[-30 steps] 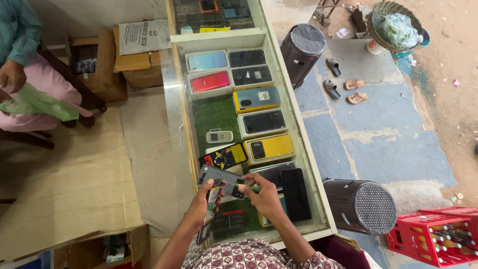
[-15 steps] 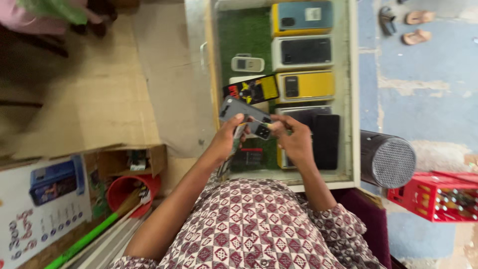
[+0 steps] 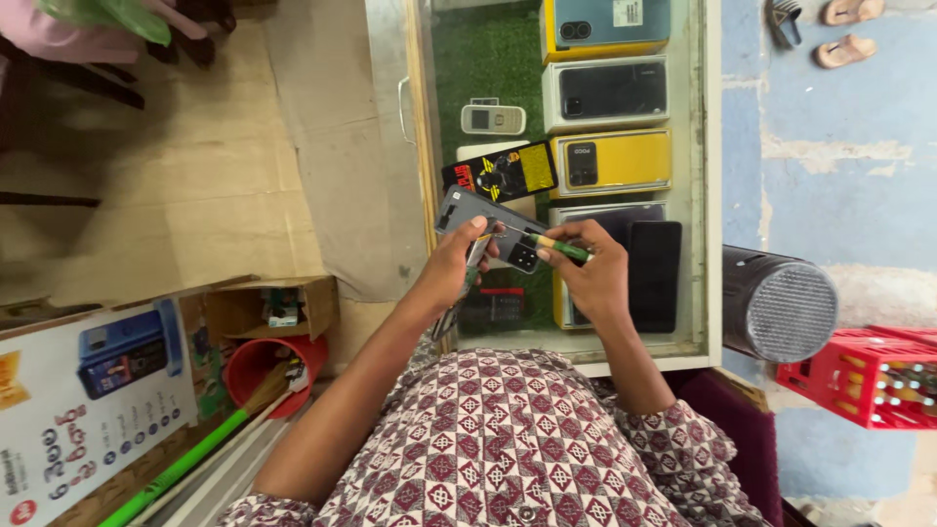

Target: The person sits at a glass display counter and repairs a smartphone. They use a screwdriver to unscrew the back cover, pry off the cover, disconnect and lift the battery from the phone body, and work on the internal components while a customer holds a receipt at the counter.

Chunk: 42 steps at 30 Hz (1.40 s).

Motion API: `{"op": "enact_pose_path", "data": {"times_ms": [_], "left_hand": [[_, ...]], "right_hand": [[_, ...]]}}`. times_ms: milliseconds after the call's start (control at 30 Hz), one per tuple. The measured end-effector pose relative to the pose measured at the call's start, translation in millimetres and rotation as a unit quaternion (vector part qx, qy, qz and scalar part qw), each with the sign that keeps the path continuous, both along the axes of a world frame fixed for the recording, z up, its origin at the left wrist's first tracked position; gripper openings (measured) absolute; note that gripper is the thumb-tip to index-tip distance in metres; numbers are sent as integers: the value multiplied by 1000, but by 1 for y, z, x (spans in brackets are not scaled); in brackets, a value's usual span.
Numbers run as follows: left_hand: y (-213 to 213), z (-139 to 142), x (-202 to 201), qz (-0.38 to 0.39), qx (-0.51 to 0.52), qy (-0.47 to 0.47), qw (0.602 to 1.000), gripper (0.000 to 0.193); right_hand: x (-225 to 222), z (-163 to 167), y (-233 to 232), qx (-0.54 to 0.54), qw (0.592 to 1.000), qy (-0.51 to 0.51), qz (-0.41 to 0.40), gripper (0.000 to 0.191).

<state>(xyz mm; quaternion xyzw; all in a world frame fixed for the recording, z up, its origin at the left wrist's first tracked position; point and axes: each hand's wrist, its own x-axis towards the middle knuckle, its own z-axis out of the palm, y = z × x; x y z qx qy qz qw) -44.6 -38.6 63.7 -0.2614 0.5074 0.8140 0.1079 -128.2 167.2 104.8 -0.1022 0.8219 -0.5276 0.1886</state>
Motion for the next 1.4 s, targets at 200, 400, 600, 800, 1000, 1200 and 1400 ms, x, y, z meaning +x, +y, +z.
{"op": "enact_pose_path", "data": {"times_ms": [200,400,600,800,1000,1200,1400], "left_hand": [[-4,15,-6,-9,-70,-2,997,54],[3,50,-4,-78,-448,89,886,75],[-1,54,-12,-101,-553,154,813,118],[2,51,-11,-134,-553,153,808,120],[-3,53,-14,-142,-549,139,812,119],[-19,66,-11,-26,-400,143,905,104],[-38,61,0,67,-205,140,966,70]], "right_hand": [[-3,3,-5,-11,1000,-22,-16,18],[-8,6,-15,-8,999,32,14,19],[-6,-4,-24,-34,994,96,43,19],[-6,-20,-34,-39,993,103,35,18],[-9,-17,-34,-22,992,108,61,20],[-9,-21,-26,-52,993,100,-22,16],[6,-14,-18,-68,994,83,-15,21]]}}
